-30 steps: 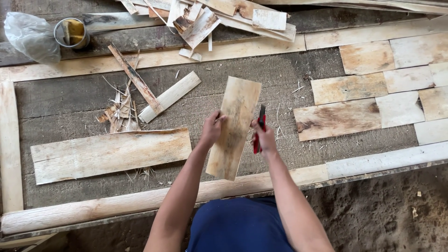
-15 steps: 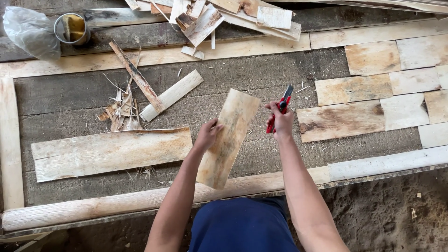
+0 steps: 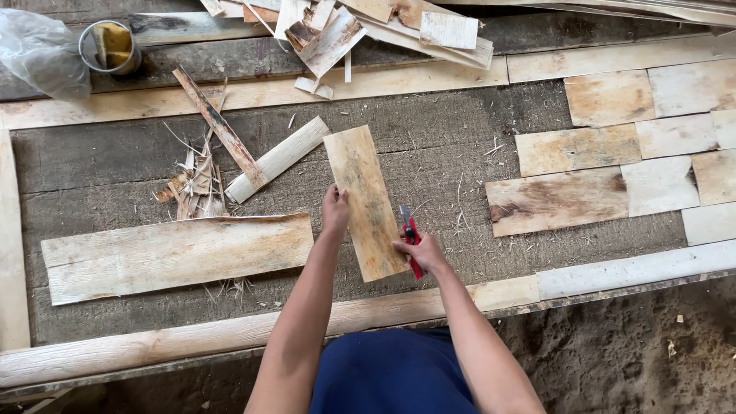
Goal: The person uses a red utility knife to cut a long piece of light-colored wood into smaller rectangular pieces on a wooden workbench. The person repeatedly scores and snaps the wood, then places the cut pieces into a partially completed wooden panel on the right side of the table.
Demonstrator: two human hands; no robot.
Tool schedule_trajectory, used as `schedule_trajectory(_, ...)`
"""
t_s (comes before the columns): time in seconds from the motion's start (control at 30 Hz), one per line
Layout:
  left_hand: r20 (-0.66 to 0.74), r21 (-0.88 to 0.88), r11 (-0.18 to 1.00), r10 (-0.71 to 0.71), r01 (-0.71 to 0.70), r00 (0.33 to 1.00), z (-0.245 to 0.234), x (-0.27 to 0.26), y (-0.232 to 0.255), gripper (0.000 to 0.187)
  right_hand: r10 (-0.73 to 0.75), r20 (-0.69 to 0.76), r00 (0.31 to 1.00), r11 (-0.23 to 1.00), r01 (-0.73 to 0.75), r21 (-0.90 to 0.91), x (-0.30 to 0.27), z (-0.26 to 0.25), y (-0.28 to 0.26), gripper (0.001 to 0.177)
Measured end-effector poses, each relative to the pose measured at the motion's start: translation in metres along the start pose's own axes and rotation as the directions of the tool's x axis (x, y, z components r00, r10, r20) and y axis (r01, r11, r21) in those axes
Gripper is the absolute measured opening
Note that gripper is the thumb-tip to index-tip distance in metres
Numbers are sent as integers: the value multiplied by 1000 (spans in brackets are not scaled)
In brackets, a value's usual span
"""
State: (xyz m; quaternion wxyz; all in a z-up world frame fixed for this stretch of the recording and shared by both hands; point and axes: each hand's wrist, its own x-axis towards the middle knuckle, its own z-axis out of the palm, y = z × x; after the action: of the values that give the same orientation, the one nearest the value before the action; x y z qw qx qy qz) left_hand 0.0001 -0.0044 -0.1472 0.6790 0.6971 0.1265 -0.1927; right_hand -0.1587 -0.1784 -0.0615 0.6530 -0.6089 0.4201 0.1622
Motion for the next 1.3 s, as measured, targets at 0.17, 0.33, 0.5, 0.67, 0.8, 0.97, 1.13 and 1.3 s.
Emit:
schedule_trajectory(0.17,95,330,943,6,-37,995,11,-13,57,59,-61,-53,997,996,57,-69,18,6,3,45)
schedule_trajectory(0.33,195,802,559,93,-213,976,18,-39,83,68,-79,-162,984,973,40,-228,37,-1,-7,29)
schedule_trajectory(0.5,427,895,182,-84,-407,900,29,-62,70,79,-67,-147,987,954,20,-300,53,-7,-20,30)
schedule_trajectory(0.67,366,930,84,-152,-357,918,41,-73,63,84,-74,-87,993,875,23,-484,79,-10,-34,37)
schedule_trajectory(0.8,339,941,73,-145,-331,930,45,-71,57,92,-122,-26,992,841,89,-534,75,2,-75,50)
schedule_trajectory(0.97,315,949,70,-184,-307,931,48,-79,75,91,-161,-40,986,732,92,-675,45,25,-150,50)
schedule_trajectory(1.13,309,950,101,-221,-294,925,50,-81,92,89,-218,-24,976,660,130,-740,100,29,-160,56)
schedule_trajectory(1.3,307,951,117,-225,-287,925,51,-73,78,91,-194,-36,980,646,100,-757,92,42,-198,55)
